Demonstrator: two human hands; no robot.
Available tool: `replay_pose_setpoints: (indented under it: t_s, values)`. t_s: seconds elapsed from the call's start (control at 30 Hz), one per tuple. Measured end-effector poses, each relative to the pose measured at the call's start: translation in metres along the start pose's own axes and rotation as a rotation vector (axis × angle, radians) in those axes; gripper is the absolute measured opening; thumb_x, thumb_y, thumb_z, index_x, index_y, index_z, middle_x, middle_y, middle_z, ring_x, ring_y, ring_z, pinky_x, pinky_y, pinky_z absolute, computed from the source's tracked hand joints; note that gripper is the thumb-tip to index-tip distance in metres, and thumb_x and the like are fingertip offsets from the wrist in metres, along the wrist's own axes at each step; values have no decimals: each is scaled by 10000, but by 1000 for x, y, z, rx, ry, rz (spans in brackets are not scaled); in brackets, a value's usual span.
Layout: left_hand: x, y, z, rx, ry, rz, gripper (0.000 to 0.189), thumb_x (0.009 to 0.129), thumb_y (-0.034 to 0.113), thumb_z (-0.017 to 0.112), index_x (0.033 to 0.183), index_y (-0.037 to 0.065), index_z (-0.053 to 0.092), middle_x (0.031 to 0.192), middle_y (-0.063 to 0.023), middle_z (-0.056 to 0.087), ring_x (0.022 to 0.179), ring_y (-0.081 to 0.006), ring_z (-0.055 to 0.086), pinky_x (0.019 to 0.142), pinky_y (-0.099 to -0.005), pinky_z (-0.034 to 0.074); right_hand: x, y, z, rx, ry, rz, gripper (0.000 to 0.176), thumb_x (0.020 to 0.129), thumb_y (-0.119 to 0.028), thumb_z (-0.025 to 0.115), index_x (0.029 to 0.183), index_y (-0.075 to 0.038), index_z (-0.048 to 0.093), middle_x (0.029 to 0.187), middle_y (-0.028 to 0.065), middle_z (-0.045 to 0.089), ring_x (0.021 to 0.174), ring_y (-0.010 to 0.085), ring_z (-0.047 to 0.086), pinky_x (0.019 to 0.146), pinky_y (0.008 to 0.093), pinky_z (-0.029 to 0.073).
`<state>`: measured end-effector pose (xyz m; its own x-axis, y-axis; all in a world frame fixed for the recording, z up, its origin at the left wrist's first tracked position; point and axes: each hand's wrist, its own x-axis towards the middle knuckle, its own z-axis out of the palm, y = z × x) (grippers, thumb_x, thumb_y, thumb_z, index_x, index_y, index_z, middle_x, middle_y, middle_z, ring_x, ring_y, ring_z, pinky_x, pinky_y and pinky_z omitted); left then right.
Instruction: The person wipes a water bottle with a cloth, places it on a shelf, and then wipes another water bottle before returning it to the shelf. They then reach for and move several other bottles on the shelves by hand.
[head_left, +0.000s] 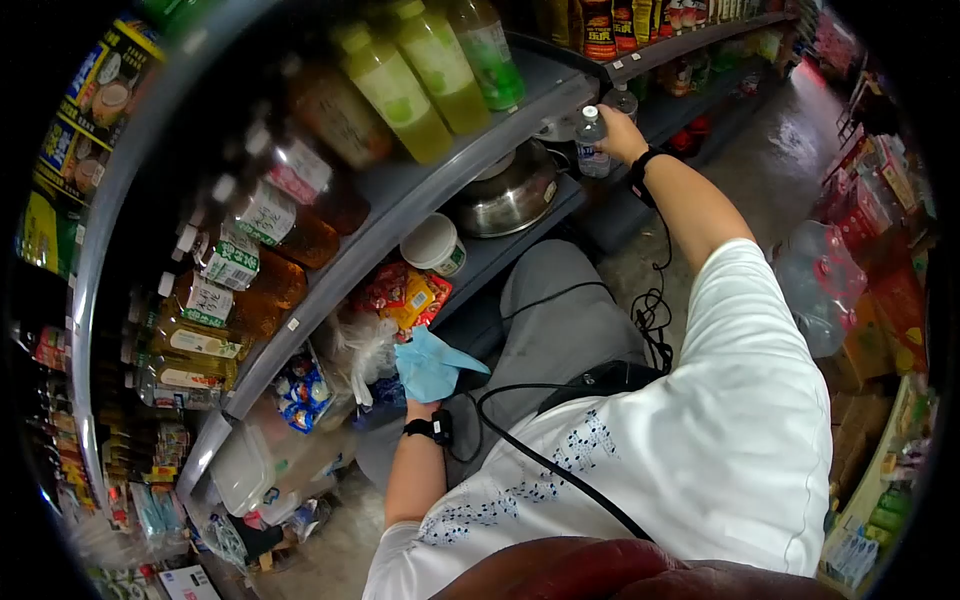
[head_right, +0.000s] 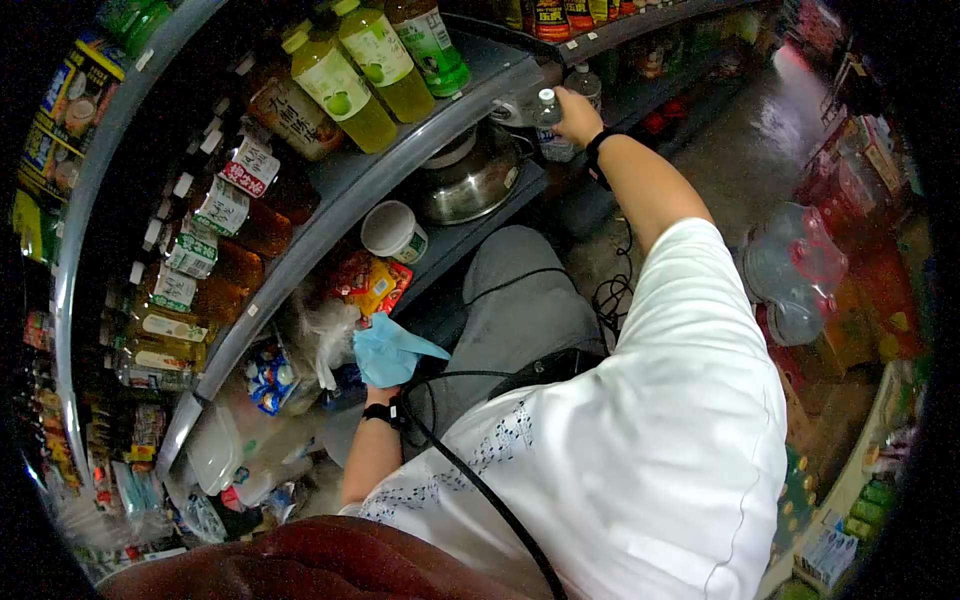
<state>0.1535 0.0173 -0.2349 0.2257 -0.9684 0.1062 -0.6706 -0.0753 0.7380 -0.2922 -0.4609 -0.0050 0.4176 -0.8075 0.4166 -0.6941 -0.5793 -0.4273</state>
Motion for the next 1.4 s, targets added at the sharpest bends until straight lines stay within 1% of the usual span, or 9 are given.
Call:
replay_pose_setpoints:
  t_s: [0.1,0.37,0.5,0.57,0.67,0.7,1.13,1.2,1.4]
  values:
    - [-2,60,-22,-1051,-96,-172,445,1059,406,434,1425,156,470,1381,-65,563,1282,-290,530,1074,-468,452,-30,-31,-37,104,-19,-89,755,635,-3,881,1306,4,535,1260,195,633,1219,386,585,1028,441,476]
    - [2,50,-16,-1535,-4,-286,371,1049,359,486,1359,158,527,1316,-67,603,1225,-275,564,1043,-450,468,-71,-111,-200,463,-279,-56,814,687,155,788,1421,-30,487,1413,100,564,1358,233,499,1031,421,535]
    - [6,52,-12,-672,78,-15,352,1053,355,481,1337,156,541,1303,-57,618,1215,-265,574,1056,-448,459,-43,-122,-261,549,-328,-257,891,731,61,833,1506,-4,399,1478,102,518,1372,226,479,1115,402,468]
    - [6,57,-17,-1678,42,-336,371,1055,323,478,1375,141,519,1359,-68,587,1244,-270,556,1069,-456,447,-22,-131,-275,522,-257,-286,930,749,20,840,1536,6,346,1517,102,477,1393,218,453,1143,385,432]
    - [8,-15,7,-1006,-83,-54,460,1073,341,409,1491,147,410,1484,-63,491,1351,-274,474,1134,-458,393,3,-161,-272,550,-69,-370,648,792,9,778,1389,1,525,1280,95,641,1167,197,612,976,351,530]
    - [10,-24,9,-1462,-160,-99,498,1078,341,388,1539,154,359,1545,-68,440,1412,-280,426,1186,-462,347,1,-188,-275,623,-105,-288,553,798,68,730,1323,3,571,1179,87,679,1072,179,643,927,347,538]
    - [-5,22,-27,-796,23,-49,414,1087,357,363,1424,144,476,1354,-61,579,1252,-276,546,1055,-443,459,142,-149,-218,679,-109,-249,790,688,187,771,1409,36,485,1368,105,591,1262,228,558,1068,371,484]
    - [-3,3,-20,-1804,-201,-45,407,1088,341,367,1423,136,476,1337,-62,588,1238,-282,557,1039,-443,470,151,-150,-210,650,-146,-257,791,686,181,777,1407,47,482,1363,117,594,1258,231,562,1057,369,490]
    - [-5,36,-24,-721,-17,-149,411,1036,348,431,1372,132,526,1297,-71,615,1202,-291,575,1025,-437,466,173,-169,-210,460,-309,-224,710,732,61,777,1390,69,509,1341,142,613,1180,237,589,976,366,506]
